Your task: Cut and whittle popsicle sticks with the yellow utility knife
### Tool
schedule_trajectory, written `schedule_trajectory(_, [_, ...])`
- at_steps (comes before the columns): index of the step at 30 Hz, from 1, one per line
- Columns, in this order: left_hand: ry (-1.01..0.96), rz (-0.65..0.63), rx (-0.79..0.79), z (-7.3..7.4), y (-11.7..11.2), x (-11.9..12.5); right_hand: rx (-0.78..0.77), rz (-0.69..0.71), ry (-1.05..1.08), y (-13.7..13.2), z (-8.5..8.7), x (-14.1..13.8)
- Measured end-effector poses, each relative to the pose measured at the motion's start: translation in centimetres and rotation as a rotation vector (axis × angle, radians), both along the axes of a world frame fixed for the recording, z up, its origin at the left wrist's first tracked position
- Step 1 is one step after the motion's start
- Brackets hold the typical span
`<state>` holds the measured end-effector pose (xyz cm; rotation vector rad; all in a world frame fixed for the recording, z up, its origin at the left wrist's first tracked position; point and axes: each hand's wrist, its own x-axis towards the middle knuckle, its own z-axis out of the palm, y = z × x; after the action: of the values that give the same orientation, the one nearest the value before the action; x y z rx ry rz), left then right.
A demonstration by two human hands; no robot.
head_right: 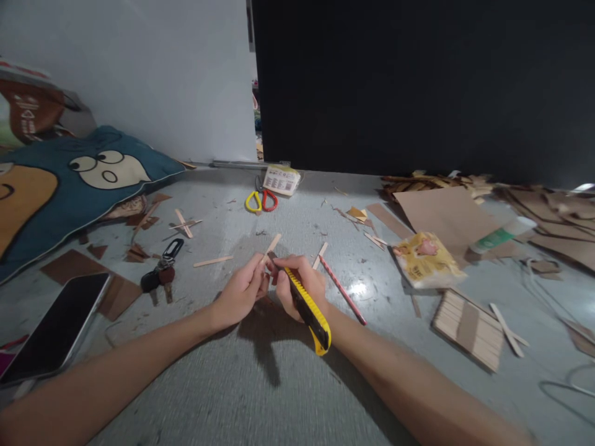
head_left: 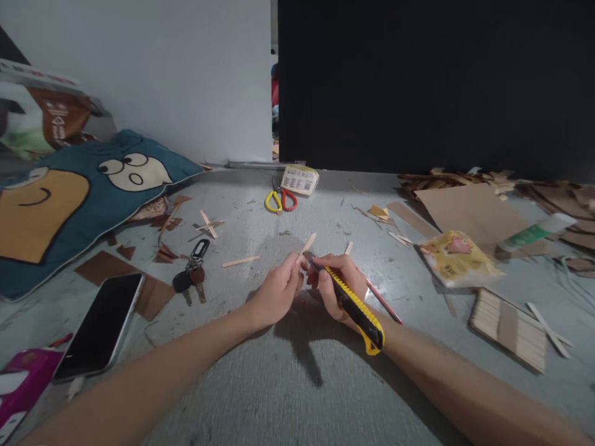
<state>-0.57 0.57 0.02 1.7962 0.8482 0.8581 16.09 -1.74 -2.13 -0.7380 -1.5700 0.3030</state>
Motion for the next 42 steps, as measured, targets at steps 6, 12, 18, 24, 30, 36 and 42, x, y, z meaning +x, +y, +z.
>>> schedule_trajectory(6, [0.037, 0.012, 0.016, 0.2, 0.0, 0.0, -0.069, -0.05, -0.002, -0.5, 0.4, 0.0])
schedule_trajectory(12, [0.034, 0.005, 0.054, 0.4, -0.1, 0.2, -0.281, -0.075, 0.046, -1.5, 2.3, -0.4])
schedule_trajectory(18, [-0.002, 0.006, -0.009, 0.6, -0.2, 0.5, -0.461, 0.051, 0.278, -1.6, 2.4, -0.7])
schedule_trajectory(24, [0.049, 0.01, -0.047, 0.5, 0.0, 0.4, -0.578, 0.157, 0.51, -0.7, 3.0, -0.9])
schedule_trajectory(30, [0.08, -0.031, -0.047, 0.0, 0.3, 0.4, -0.63, 0.189, 0.589, 0.0, 3.3, -0.5])
schedule_trajectory(36, [-0.029, -0.057, -0.17, -0.2, 0.3, 0.6, -0.595, 0.208, 0.608, 0.0, 2.5, -0.9])
schedule_trajectory(42, [-0.148, -0.074, -0.278, 0.3, 0.4, 0.6, -0.537, 0.183, 0.542, 0.0, 1.8, -1.3])
